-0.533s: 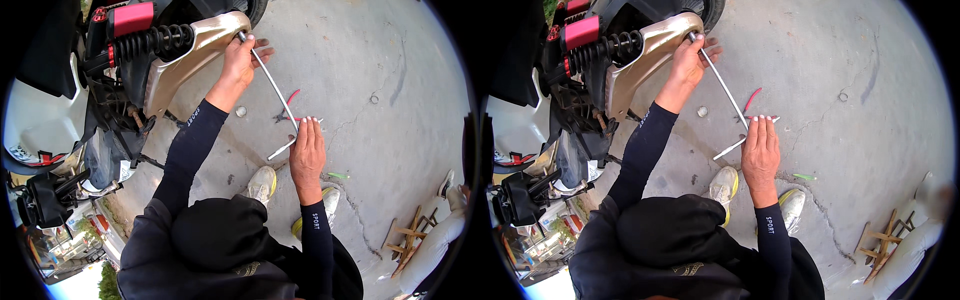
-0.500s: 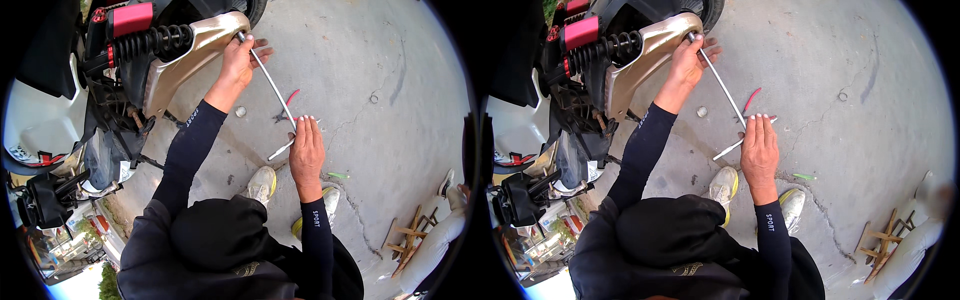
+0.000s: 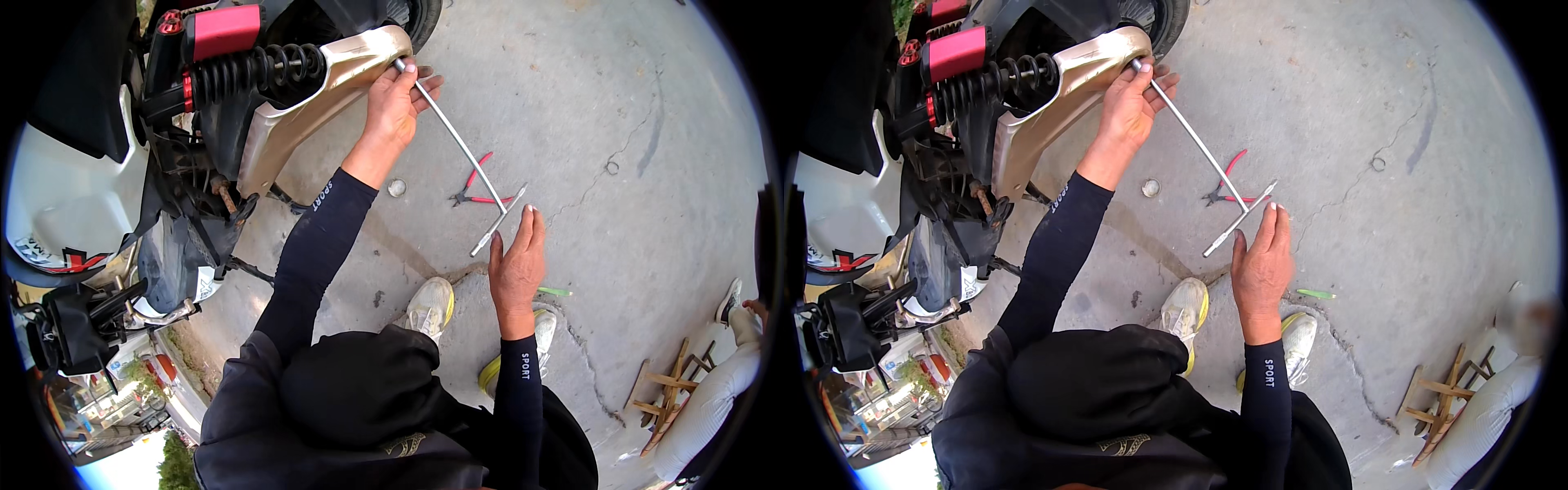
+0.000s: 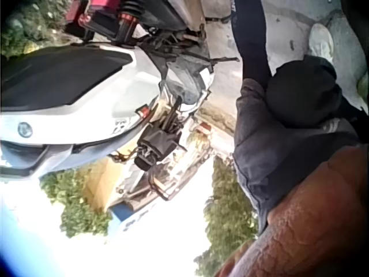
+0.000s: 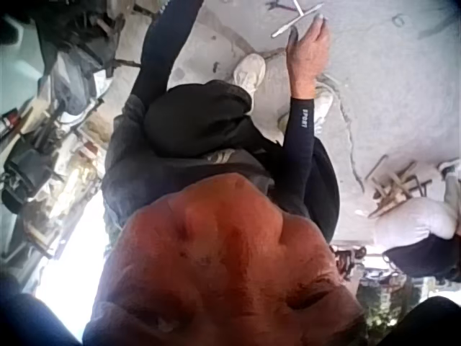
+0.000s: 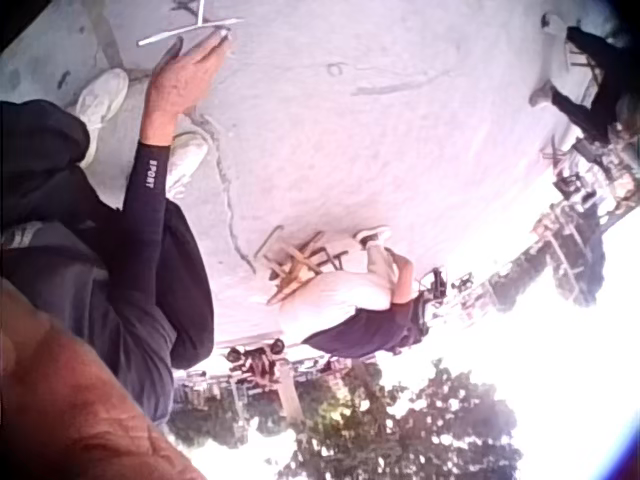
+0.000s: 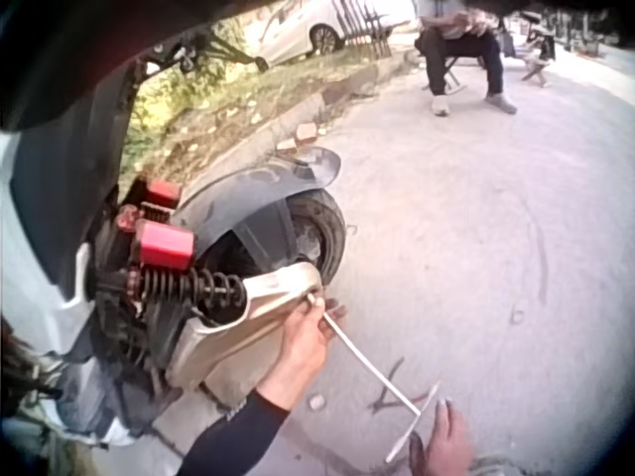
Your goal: The person uses a T-handle wrench to loosen and tighten bolts on the rear fender and footpeg area of a motorcycle. They also handle a small metal cap and pliers are visible on the ground.
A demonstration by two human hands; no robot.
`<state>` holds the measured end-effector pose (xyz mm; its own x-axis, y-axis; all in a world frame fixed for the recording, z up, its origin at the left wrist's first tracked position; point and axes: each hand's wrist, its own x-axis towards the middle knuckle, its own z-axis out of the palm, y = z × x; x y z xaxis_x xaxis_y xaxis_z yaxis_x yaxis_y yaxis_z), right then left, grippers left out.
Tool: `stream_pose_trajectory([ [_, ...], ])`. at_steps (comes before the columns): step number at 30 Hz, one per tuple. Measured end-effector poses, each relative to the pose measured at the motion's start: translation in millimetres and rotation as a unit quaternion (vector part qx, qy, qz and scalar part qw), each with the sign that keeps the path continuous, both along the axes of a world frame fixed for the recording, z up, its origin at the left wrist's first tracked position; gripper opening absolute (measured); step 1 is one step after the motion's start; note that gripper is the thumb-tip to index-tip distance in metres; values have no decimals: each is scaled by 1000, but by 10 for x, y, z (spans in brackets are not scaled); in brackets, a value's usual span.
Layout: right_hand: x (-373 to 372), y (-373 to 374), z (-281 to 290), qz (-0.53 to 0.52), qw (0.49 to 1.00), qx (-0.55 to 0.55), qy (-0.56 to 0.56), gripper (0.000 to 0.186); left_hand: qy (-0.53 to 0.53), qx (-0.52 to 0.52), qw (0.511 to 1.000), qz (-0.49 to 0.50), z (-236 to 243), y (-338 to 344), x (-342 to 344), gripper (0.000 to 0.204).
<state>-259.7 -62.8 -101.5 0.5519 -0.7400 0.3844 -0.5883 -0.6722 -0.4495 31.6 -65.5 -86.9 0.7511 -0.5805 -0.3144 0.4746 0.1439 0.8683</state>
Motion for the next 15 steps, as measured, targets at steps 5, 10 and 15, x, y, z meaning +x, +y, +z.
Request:
stream_pose_trajectory([
  [5, 104, -129, -211, 22, 857, 456, -238, 34, 2, 18, 1000, 1, -5, -67, -23, 17],
  [10, 34, -176, -119, 35, 406, 869, -280, 52, 5, -16, 1000, 0, 8, 12, 79, 18],
  [15, 20, 123, 41, -4, 933, 333, -138, 40, 18, -10, 1000, 15, -41, -5, 27, 17],
])
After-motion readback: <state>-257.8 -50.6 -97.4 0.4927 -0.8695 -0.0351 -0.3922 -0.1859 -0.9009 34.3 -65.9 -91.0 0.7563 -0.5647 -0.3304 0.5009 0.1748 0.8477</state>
